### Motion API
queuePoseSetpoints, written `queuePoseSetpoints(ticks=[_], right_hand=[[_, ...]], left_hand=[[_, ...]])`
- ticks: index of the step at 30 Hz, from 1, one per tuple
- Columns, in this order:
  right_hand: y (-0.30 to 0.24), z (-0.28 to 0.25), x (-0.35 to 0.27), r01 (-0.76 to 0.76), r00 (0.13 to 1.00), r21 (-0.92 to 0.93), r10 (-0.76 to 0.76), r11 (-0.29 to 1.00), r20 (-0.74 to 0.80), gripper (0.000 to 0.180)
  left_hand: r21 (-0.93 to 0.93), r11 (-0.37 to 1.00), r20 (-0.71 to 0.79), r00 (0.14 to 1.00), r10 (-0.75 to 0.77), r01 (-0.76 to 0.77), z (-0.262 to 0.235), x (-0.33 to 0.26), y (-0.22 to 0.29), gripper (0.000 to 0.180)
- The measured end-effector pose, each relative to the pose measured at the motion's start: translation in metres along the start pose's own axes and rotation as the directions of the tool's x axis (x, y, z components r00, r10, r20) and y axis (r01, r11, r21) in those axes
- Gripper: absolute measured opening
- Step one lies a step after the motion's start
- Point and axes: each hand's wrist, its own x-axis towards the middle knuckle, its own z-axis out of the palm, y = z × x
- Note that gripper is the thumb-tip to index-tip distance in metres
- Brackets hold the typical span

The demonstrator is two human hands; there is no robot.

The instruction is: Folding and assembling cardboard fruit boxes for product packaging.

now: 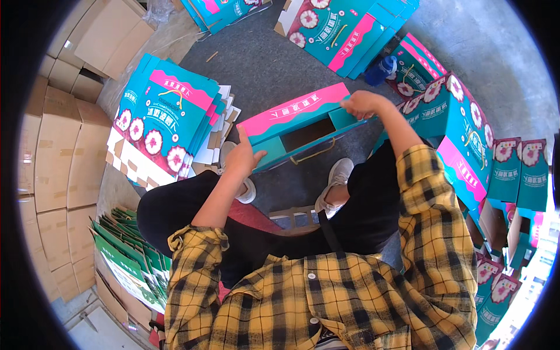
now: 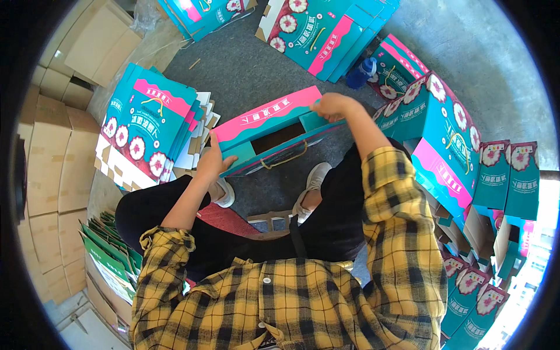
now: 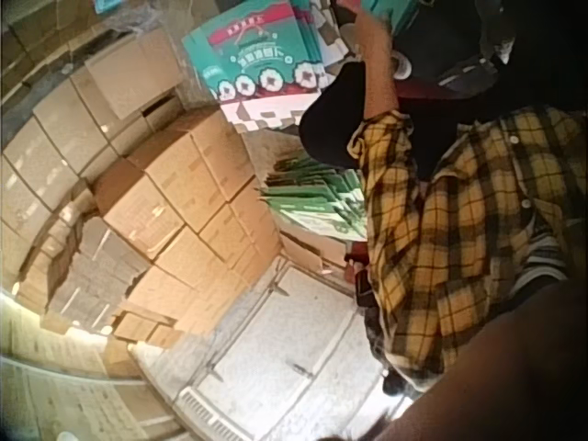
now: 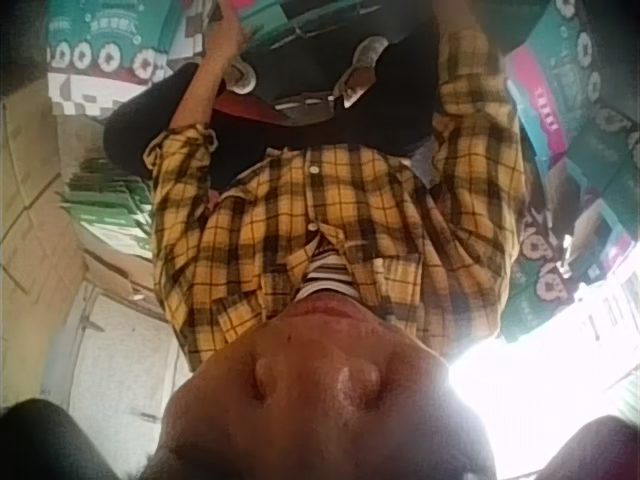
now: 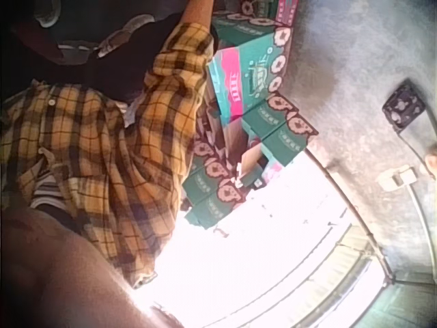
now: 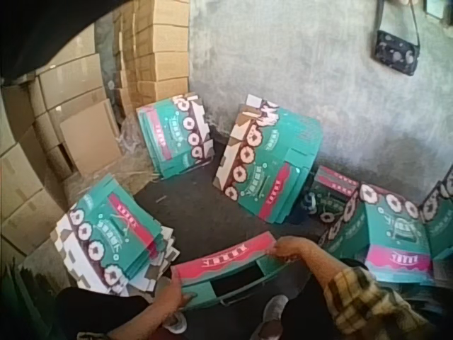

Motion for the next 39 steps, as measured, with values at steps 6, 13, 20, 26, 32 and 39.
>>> queuePoseSetpoints(ticks=[6, 13, 20, 26, 32, 39], right_hand=[[-0.005, 0.017, -0.001, -0.156, 0.952, -0.466, 0.007, 0.871, -0.306, 0.067], [0.022, 0.007, 0.015, 0.009, 0.999, -0.269, -0.023, 0.963, -0.05, 0.071], [-0.01, -0.004, -0.008, 0.057, 0.949, -0.449, -0.188, 0.892, -0.252, 0.064], [-0.01, -0.038, -0.071, 0.097, 0.59, -0.32, -0.313, 0.943, -0.744, 0.061], [0.004, -0.029, -0.157, 0.218, 0.129, -0.148, -0.179, 0.965, -0.975, 0.053], [0.092, -0.011, -0.274, 0.202, -0.185, 0.027, 0.066, 0.979, -0.98, 0.053]], left_hand=[[-0.176, 0.984, -0.136, 0.991, 0.011, -0.035, 0.013, -0.007, -0.007, 0.103], [-0.398, 0.887, -0.182, 0.968, 0.172, -0.233, 0.036, 0.02, -0.024, 0.086], [-0.514, 0.836, -0.246, 0.967, 0.067, -0.189, 0.023, 0.013, -0.029, 0.067], [-0.321, 0.857, -0.641, 0.759, 0.116, -0.402, -0.041, -0.001, 0.036, 0.073], [-0.411, 0.727, -0.704, 0.698, 0.131, -0.551, -0.079, -0.002, 0.079, 0.063], [-0.011, 0.545, -0.833, 0.309, 0.459, -0.838, -0.096, -0.024, 0.19, 0.059]])
